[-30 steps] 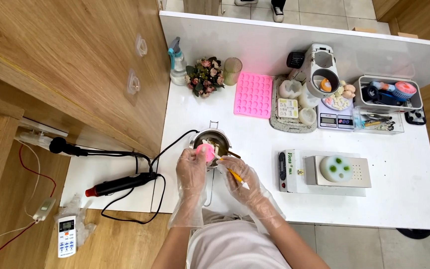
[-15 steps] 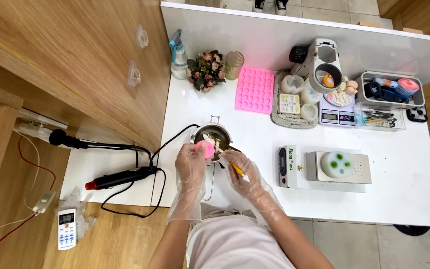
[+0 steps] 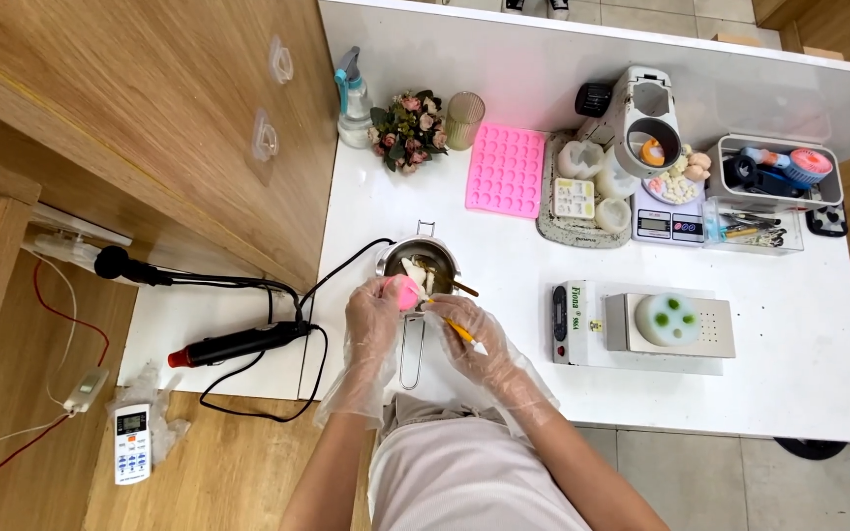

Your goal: Prepare and pour melted wax into silicone molds to create candles or wax melts.

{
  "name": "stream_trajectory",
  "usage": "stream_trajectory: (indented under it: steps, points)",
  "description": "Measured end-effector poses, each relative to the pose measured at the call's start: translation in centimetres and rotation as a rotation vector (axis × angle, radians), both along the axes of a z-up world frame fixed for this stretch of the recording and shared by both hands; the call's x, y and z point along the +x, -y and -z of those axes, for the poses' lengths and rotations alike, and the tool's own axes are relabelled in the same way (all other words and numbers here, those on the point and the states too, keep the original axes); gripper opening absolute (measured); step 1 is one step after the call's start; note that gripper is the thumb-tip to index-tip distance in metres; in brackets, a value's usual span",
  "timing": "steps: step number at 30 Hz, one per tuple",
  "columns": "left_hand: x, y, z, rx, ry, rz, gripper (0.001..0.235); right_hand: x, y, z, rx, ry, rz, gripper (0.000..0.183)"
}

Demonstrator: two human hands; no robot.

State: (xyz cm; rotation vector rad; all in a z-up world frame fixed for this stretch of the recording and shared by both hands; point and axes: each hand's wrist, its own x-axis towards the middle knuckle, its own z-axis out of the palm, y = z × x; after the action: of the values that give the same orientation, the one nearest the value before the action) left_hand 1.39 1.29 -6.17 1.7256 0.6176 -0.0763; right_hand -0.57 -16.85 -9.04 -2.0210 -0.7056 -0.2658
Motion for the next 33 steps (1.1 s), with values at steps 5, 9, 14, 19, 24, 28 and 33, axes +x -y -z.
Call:
stream_trajectory:
  steps: [5, 9, 14, 19, 24, 28, 33]
  points:
    - [0.0, -0.5, -0.4, -0.012, -0.025, 0.017, 0.031, -0.5, -0.1, -1.8, -0.018, -0.024, 0.026, 0.036]
    - [-0.3, -0.2, -3.1, -0.131, -0.103, 0.02, 0.031, -0.1, 0.1, -0.8, 0.003, -0.047, 0.022, 0.034]
    - [0.1, -0.2, -3.0, -0.119, -0.138, 0.043, 0.029, -0.3, -0.3, -2.1, -0.033, -0.071, 0.078, 0.032]
    - [0.2, -0.2, -3.0, -0.06, -0.07, 0.059, 0.026, -0.3, 0.0, -1.4, -0.064, 0.028, -0.008, 0.034]
    - [0.4, -0.2, -3.0, -0.019, -0.084, 0.06, 0.026, -0.1, -0.3, 0.2, 0.059, -0.091, 0.044, 0.035]
    - [0.2, -0.4, -2.5, -0.037, -0.096, 0.059, 0.027, -0.2, -0.2, -1.7, -0.021, -0.063, 0.053, 0.027]
    - [0.1, -0.5, -3.3, -0.043, -0.115, 0.07, 0.029, 0.4, 0.0, -1.1, -0.103, -0.22, 0.048, 0.035]
